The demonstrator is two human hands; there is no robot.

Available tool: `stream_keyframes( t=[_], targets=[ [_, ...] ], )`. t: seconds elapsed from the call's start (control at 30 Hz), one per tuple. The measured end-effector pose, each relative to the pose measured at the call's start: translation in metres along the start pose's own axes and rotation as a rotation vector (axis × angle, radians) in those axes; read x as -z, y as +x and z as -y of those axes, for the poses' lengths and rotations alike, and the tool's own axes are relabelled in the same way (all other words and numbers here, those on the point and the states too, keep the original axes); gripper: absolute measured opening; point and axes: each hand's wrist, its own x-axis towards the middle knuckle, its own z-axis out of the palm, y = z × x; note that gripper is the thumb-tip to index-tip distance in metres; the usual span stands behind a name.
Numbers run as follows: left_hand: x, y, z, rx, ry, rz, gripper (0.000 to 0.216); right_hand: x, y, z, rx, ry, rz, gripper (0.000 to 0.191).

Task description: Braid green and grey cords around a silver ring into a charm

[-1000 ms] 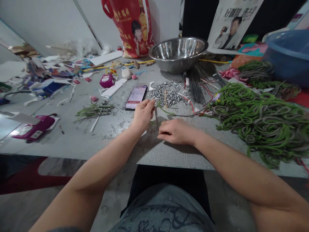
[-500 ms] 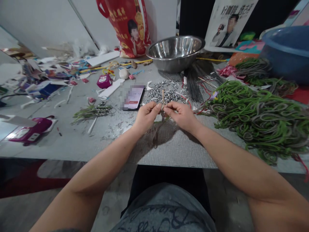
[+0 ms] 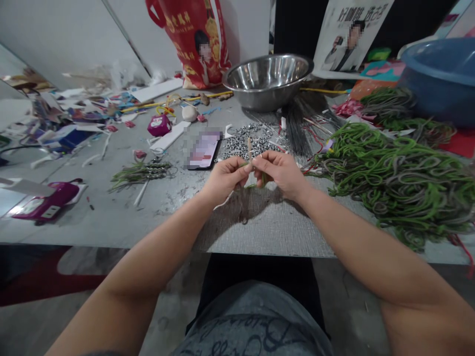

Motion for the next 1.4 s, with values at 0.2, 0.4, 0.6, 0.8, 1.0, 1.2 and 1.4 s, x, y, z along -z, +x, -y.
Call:
stream_keyframes(
  t=[0.2, 0.4, 0.6, 0.8, 1.0, 1.2, 1.4],
  targets=[
    [0.0004, -0.0006, 0.0018, -0.049, 0.016, 0.042, 0.029, -0.0013, -0.0009, 0.0002, -0.031, 0.055, -0.041, 0.037],
    [0.0011, -0.0020, 0.0005, -0.033, 0.034, 0.003, 0.033, -0.0021, -0.0014, 0.0017, -0.019, 0.103, -0.094, 0.038],
    [0.0006, -0.0025, 0.0001, -0.076, 0.073, -0.065, 0.033, -0.0005, 0.0002, 0.0045, 0.010, 0.148, -0.130, 0.037],
    [0.0008, -0.0022, 0.0019, -0.048, 0.070, -0.096, 0.033, 0.0007, 0.0001, 0.0057, -0.011, 0.151, -0.146, 0.040],
    [-0.0031, -0.0008, 0.0015, -0.084, 0.091, -0.125, 0.018, -0.0031, -0.0018, 0.0061, -0.009, 0.080, -0.124, 0.039],
    [-0.0024, -0.0001, 0.0002, -0.088, 0.196, -0.050, 0.018, -0.0039, -0.0026, 0.0056, -0.047, 0.054, -0.136, 0.038],
    [-0.0006, -0.0017, -0.0039, -0.007, 0.230, 0.082, 0.021, -0.0056, -0.0036, 0.0036, -0.053, 0.101, -0.129, 0.036]
  ],
)
